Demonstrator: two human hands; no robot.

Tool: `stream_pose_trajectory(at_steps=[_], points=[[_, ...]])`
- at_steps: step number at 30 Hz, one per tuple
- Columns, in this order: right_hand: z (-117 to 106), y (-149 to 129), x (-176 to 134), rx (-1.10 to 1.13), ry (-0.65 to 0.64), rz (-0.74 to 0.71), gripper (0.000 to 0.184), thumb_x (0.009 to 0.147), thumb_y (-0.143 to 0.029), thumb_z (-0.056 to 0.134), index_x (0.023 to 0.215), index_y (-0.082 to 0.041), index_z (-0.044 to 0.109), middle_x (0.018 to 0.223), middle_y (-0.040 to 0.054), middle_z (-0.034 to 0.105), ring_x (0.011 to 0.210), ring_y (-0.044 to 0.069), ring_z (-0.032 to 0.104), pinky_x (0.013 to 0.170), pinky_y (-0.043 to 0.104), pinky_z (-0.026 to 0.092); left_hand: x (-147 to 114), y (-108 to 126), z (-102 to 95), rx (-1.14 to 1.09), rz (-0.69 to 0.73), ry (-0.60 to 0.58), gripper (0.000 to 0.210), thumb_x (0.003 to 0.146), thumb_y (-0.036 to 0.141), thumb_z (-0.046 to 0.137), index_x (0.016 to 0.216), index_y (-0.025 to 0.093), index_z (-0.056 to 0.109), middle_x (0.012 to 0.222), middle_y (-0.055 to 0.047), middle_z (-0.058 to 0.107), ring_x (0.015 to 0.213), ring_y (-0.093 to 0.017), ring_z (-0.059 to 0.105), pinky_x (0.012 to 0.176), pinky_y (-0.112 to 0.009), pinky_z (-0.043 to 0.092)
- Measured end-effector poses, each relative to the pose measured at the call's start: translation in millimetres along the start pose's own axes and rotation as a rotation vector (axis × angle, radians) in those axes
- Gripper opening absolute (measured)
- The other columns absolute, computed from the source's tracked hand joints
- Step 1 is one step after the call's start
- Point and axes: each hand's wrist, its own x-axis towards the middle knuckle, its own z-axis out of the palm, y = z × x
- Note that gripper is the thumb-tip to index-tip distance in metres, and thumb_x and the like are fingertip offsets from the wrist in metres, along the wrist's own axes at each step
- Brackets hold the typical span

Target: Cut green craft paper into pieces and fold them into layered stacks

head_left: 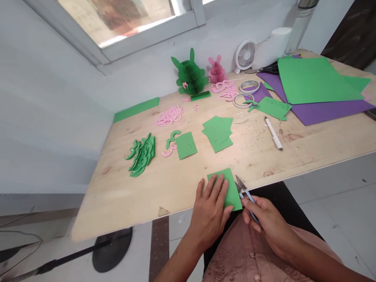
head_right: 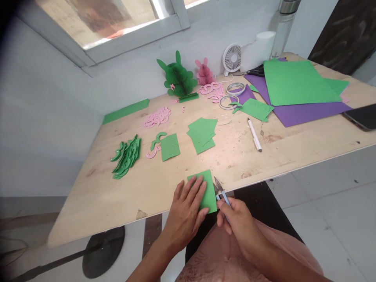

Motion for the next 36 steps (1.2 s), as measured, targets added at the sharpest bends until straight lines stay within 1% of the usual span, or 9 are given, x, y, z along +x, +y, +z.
stream_pose_trajectory(at_steps=[5, 10, 16, 20, 24, 27, 29, 33, 36], points=[[0.6, -1.0, -0.8, 0.001, 0.009, 0.009, 0.040, 0.079, -0.052, 0.057, 0.062, -0.015, 0.051, 0.052, -0.0029, 0.051, 0.040, 0.004, 0.028, 0.044, 0.024, 0.017, -1.7, 0.6, 1.4, 0.007, -0.010, 0.018, 0.050, 0.090, 0.038, 0.042, 0.135, 0.015, 0.041, 0.146, -0.009, 0.038, 0.137, -0.027, 0.027, 0.112, -0.049, 0.022], [0.2, -0.3, -3.0, -0.001, 0.008, 0.009, 0.040, 0.080, -0.052, 0.056, 0.062, -0.016, 0.051, 0.053, -0.0024, 0.052, 0.039, 0.004, 0.029, 0.044, 0.024, 0.016, -4.9, 2.6, 3.8, 0.016, -0.063, 0.035, 0.051, 0.089, 0.036, 0.043, 0.136, 0.015, 0.042, 0.145, -0.007, 0.039, 0.139, -0.030, 0.022, 0.110, -0.049, 0.024], [1.5, -1.2, -2.3, 0.022, 0.012, 0.014, 0.039, 0.078, -0.052, 0.058, 0.063, -0.016, 0.050, 0.052, -0.0024, 0.052, 0.039, 0.004, 0.030, 0.043, 0.024, 0.017, -7.3, 6.3, 7.7, 0.010, -0.127, 0.075, 0.051, 0.089, 0.035, 0.044, 0.135, 0.015, 0.043, 0.141, -0.008, 0.045, 0.138, -0.032, 0.022, 0.109, -0.051, 0.023], [2.9, -2.9, -2.0, 0.034, 0.012, 0.014, 0.039, 0.078, -0.051, 0.058, 0.062, -0.017, 0.050, 0.052, -0.0022, 0.052, 0.040, 0.004, 0.031, 0.043, 0.024, 0.017, -7.9, 7.4, 6.4, 0.002, -0.138, 0.076, 0.049, 0.090, 0.034, 0.043, 0.135, 0.014, 0.044, 0.140, -0.007, 0.046, 0.137, -0.031, 0.025, 0.109, -0.048, 0.024], [3.7, -3.1, -2.5, 0.044, 0.005, 0.014, 0.038, 0.079, -0.051, 0.057, 0.063, -0.017, 0.049, 0.052, -0.0023, 0.052, 0.040, 0.004, 0.030, 0.043, 0.024, 0.017, -5.7, 7.1, 0.1, -0.005, -0.142, 0.066, 0.045, 0.091, 0.032, 0.041, 0.132, 0.014, 0.048, 0.138, -0.007, 0.049, 0.133, -0.030, 0.033, 0.108, -0.047, 0.025], [3.6, -2.2, -2.8, 0.055, 0.001, 0.013, 0.038, 0.079, -0.051, 0.056, 0.064, -0.017, 0.049, 0.052, -0.0025, 0.052, 0.040, 0.005, 0.030, 0.043, 0.024, 0.017, 0.6, 6.0, -5.1, -0.011, -0.170, 0.068, 0.042, 0.091, 0.030, 0.041, 0.130, 0.018, 0.051, 0.128, -0.008, 0.056, 0.125, -0.030, 0.040, 0.107, -0.048, 0.026], [3.4, -1.3, -2.9, 0.057, -0.003, 0.013, 0.037, 0.079, -0.051, 0.056, 0.065, -0.017, 0.050, 0.053, -0.0026, 0.053, 0.040, 0.005, 0.030, 0.043, 0.024, 0.017, 6.8, 4.8, -7.3, -0.005, -0.187, 0.077, 0.041, 0.091, 0.032, 0.043, 0.130, 0.023, 0.052, 0.120, -0.009, 0.058, 0.117, -0.029, 0.045, 0.105, -0.050, 0.027], [2.9, -0.4, -3.4, 0.063, -0.009, 0.009, 0.035, 0.080, -0.050, 0.055, 0.067, -0.017, 0.050, 0.053, -0.0024, 0.053, 0.041, 0.005, 0.030, 0.043, 0.024, 0.016, 17.8, 1.8, -7.8, 0.024, -0.176, 0.085, 0.042, 0.089, 0.035, 0.046, 0.130, 0.033, 0.051, 0.108, -0.009, 0.057, 0.105, -0.027, 0.049, 0.102, -0.053, 0.030], [2.9, -0.6, -3.2, 0.061, -0.009, 0.015, 0.036, 0.080, -0.050, 0.055, 0.066, -0.017, 0.050, 0.053, -0.0023, 0.053, 0.040, 0.005, 0.029, 0.043, 0.024, 0.016, 20.8, -0.7, -5.0, 0.038, -0.171, 0.084, 0.042, 0.088, 0.036, 0.048, 0.130, 0.035, 0.050, 0.104, -0.009, 0.055, 0.105, -0.028, 0.048, 0.102, -0.054, 0.029]])
